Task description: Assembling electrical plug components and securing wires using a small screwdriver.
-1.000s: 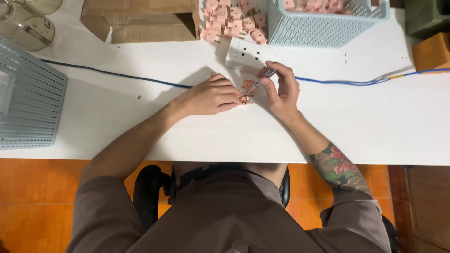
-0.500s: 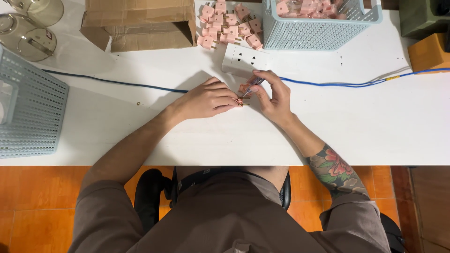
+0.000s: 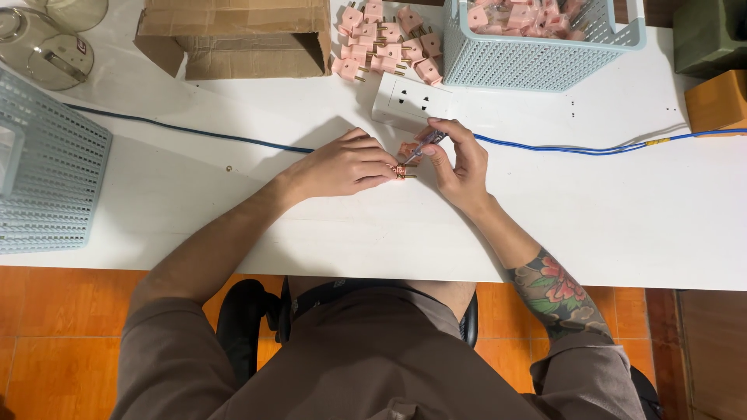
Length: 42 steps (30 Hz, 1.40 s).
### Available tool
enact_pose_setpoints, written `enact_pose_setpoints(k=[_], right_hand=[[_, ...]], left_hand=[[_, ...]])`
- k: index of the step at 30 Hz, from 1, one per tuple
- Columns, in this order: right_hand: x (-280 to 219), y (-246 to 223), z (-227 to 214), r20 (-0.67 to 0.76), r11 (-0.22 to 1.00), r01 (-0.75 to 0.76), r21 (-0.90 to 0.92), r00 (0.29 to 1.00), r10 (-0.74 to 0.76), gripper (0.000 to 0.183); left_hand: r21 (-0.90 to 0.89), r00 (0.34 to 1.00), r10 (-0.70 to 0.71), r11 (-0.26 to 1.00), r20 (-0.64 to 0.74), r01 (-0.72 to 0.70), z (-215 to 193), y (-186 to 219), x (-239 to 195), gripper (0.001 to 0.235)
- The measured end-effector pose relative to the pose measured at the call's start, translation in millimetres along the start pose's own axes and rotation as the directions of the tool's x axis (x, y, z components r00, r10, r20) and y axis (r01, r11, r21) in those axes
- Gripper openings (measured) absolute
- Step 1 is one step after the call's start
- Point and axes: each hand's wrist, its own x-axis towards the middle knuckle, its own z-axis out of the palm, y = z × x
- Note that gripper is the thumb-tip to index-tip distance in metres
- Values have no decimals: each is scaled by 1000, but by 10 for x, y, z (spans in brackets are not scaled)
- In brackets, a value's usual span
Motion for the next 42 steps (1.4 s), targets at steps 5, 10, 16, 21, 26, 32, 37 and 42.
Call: enact_pose_setpoints(k=[5,10,16,21,26,32,37,42], right_hand=[[8,-13,19,-5,1000,17,3,1000,-17,35],[8,-37,36,-11,1000,-2,3,1000,2,36],[82,-128,18,27,1000,2,-15,1000,-2,37],[231,-341,32,72,997,-55,-55,996,59,40],[93,-185,-6,16,996,-62,-60,998,63,39],[48,-157,23,2,998,-67,-14,998,67,42],[62,-232,28,19,997,-50,-50,999,51,38],[29,-141,3,-1,998,-39,-44,999,39,38]], left_hand=[[-3,1000,-3,1000,8,3,-21,8,14,8],[0,1000,-7,1000,17,7,1,7,-1,8],[-1,1000,-18,1000,18,18,2,-1,4,10],[-15,999,-31,999,37,31,21,-11,-19,10],[-12,999,-42,999,34,42,-17,22,13,10],[24,999,-38,999,21,38,37,-42,-30,11],[64,999,-41,997,28,39,32,-53,-29,11],[94,999,-41,995,25,38,15,-68,-33,9]])
